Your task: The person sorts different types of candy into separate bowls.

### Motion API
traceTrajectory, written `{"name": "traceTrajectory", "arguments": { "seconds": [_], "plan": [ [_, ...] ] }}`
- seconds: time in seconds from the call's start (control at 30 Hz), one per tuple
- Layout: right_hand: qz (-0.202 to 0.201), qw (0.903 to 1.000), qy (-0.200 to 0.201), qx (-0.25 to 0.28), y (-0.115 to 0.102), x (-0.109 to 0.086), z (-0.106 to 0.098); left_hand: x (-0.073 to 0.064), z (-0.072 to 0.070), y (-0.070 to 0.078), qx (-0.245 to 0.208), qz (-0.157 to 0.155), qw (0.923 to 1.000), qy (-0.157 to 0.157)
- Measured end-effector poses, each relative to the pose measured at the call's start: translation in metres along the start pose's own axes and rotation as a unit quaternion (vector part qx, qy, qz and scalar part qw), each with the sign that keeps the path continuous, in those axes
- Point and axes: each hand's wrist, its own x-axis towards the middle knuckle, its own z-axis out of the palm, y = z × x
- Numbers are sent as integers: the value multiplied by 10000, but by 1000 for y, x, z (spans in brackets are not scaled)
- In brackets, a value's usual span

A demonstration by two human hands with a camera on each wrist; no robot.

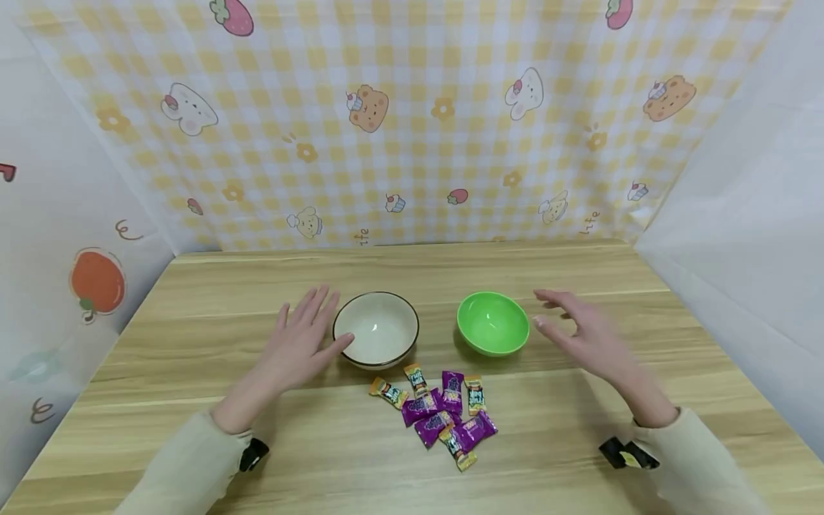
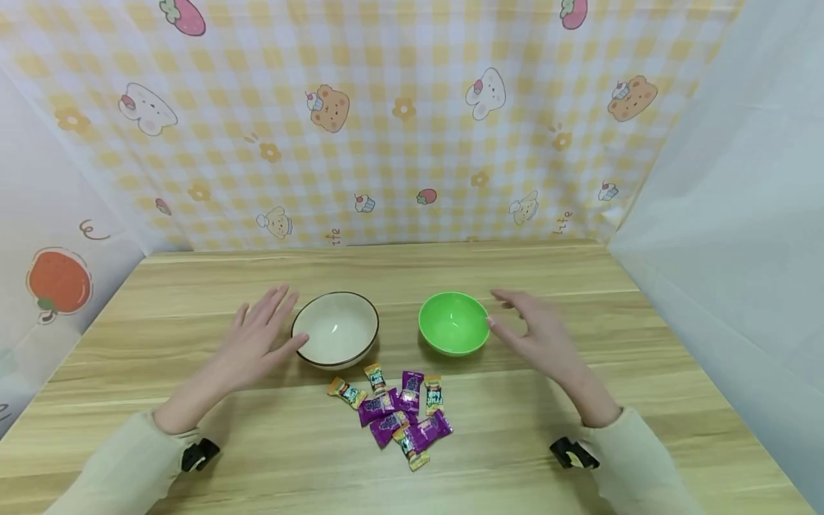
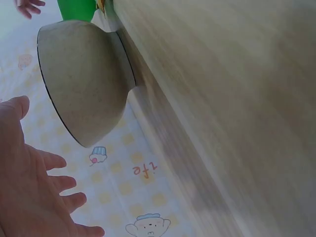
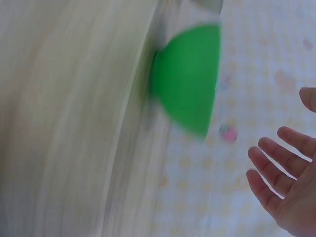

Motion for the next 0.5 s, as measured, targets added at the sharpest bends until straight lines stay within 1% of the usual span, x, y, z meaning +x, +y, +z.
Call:
{"name": "traceTrajectory", "arguments": {
  "seconds": [0.07,0.13,0.2,0.27,0.4,0.5],
  "plan": [
    [-149,9994,-39,304,-14,0,4,2,1,2,24,37,10000,-70],
    [-227,9974,-193,649,-27,-1,10,3,2,4,53,58,9999,-152],
    [-211,9940,-496,955,-39,-1,15,5,4,6,85,69,9997,-233],
    [-176,9886,-888,1204,-48,-1,22,5,5,7,114,82,9995,-295],
    [-181,9730,-1674,1582,-63,-1,36,4,9,9,165,97,9990,-403],
    [-364,9594,-2121,1821,-72,2,49,4,11,10,188,100,9988,-445]
  ]
}}
